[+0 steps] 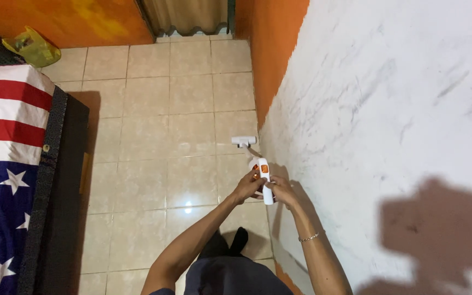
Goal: The person uses a handheld cordless vacuum to clean the tiled floor in a bedroom. They move the vacuum back and forth along the edges of the bed, a mirrored wardrobe, and a curtain, covering the visible floor area.
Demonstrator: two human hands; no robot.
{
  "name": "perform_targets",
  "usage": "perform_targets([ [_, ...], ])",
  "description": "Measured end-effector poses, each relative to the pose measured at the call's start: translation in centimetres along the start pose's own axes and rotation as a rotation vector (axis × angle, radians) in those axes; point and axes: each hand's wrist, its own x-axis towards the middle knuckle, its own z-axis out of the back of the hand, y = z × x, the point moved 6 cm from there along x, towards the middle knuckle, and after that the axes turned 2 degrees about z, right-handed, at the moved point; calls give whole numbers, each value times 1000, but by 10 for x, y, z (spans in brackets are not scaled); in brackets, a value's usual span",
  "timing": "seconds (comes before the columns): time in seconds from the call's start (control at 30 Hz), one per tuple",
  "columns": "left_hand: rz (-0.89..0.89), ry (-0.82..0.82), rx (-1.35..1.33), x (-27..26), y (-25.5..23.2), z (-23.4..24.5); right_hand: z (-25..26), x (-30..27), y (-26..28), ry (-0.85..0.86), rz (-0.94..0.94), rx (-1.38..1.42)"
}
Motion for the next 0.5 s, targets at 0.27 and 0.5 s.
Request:
perform_targets([
  [0.27,-16,-21,-13,39,-44,11,18,73,10,-63,71,-62],
  [0.5,-13,-90,1,128,-74,51,22,195,19,-155,114,-203],
])
